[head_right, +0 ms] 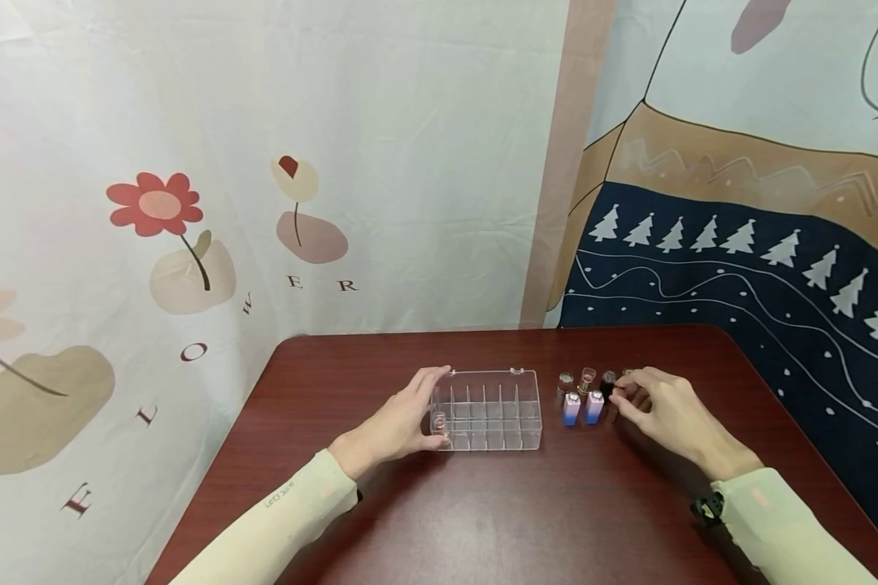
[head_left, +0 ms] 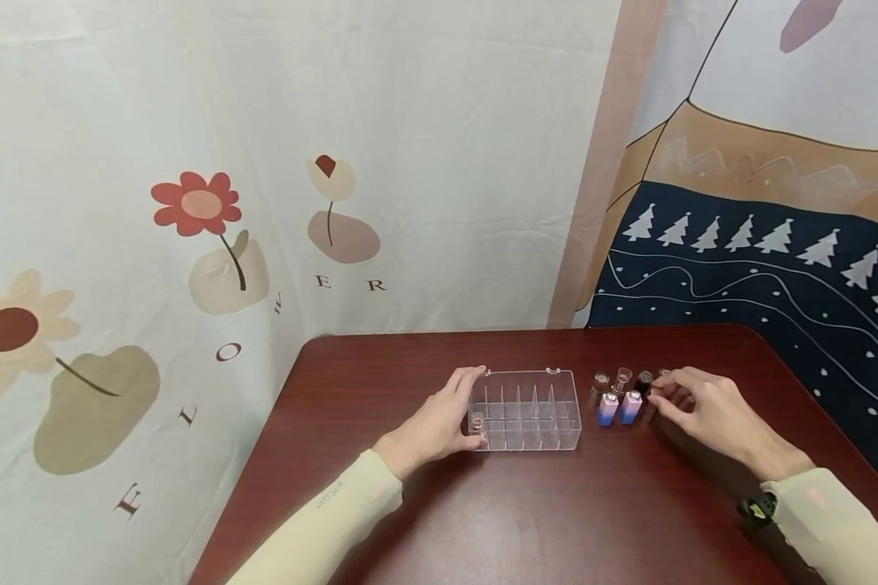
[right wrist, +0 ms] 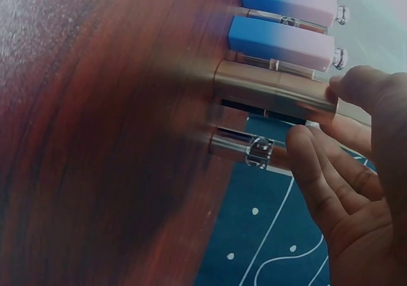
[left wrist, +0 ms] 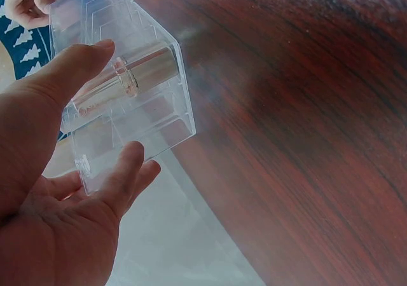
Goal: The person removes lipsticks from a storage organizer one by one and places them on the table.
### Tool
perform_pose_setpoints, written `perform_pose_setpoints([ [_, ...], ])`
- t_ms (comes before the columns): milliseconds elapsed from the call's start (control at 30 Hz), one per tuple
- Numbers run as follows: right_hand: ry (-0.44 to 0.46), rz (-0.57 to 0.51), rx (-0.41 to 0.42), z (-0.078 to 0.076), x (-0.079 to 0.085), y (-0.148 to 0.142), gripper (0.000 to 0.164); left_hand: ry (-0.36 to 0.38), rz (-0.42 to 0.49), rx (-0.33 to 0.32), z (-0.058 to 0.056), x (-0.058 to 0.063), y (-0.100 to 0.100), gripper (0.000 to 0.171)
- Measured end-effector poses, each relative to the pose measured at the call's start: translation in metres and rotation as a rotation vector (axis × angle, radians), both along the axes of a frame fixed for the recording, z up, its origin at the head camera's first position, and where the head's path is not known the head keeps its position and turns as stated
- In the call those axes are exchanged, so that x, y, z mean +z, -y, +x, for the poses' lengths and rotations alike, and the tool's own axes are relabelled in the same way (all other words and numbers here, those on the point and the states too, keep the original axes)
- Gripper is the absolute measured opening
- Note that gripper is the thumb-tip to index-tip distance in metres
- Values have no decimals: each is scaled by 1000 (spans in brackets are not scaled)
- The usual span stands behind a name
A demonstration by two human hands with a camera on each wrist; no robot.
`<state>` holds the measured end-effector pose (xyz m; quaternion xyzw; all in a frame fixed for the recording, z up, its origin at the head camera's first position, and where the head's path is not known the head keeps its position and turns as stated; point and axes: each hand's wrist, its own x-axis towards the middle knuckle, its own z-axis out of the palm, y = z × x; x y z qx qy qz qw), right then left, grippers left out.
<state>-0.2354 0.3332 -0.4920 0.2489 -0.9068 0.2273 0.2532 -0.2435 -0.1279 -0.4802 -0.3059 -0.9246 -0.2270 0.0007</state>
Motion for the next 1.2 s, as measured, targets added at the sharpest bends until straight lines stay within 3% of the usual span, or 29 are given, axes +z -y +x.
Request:
perform_pose_setpoints([
  [267,-33,-1,-41,3,10,2,35,-3,-5,3,1,0,0,116],
  [467,-96,-18,-22,6,20,15,35,-7,-6,1,1,0,1,116],
  [767,-115,-21,85,9,35,47,41,-4,-1,-5,0,0,0,116],
  [1200,-86,-21,242,0,35,106,40,47,21,-43,-2,2,6,116],
])
